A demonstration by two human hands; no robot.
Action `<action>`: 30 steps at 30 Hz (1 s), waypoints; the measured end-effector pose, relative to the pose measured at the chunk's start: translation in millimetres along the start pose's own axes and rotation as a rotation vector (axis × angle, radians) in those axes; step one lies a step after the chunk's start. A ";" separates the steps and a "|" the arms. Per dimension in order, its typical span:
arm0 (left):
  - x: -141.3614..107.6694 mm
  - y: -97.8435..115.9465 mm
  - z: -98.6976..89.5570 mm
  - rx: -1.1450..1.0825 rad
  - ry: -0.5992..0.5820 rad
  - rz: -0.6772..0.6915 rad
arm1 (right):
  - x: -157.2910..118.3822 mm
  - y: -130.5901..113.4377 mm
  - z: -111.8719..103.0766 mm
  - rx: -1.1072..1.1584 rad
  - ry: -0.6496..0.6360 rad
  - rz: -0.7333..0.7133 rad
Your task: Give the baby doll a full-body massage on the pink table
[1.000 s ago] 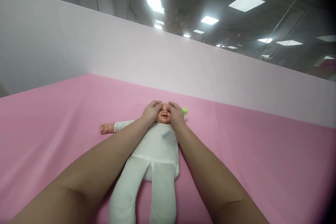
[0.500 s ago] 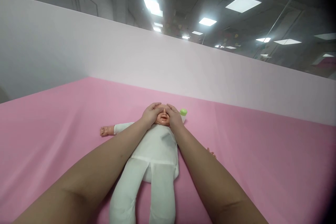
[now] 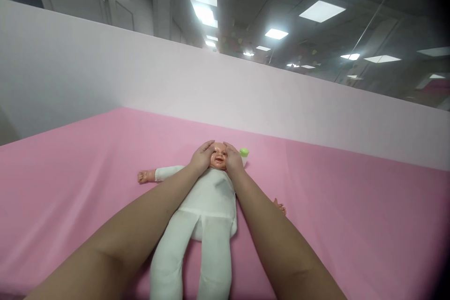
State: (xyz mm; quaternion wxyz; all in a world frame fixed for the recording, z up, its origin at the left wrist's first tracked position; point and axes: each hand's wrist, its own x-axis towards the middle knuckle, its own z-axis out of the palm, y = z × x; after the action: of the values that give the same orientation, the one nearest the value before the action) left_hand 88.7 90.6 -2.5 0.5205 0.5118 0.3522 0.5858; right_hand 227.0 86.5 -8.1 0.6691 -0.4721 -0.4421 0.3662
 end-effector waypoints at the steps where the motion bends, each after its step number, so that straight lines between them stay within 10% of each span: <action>1: -0.6 -1.1 -0.1 -0.001 0.007 0.012 | -0.1 0.3 -0.4 -0.013 0.004 -0.001; 30: -37.2 17.1 -1.3 0.171 0.062 0.021 | -37.2 -14.6 -9.3 -0.059 -0.135 0.090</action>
State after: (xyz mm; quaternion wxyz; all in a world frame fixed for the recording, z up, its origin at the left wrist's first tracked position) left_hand 80.8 51.1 4.7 0.4578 0.5396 0.4115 0.5744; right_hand 224.1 45.8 -4.9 0.6064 -0.4853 -0.4752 0.4135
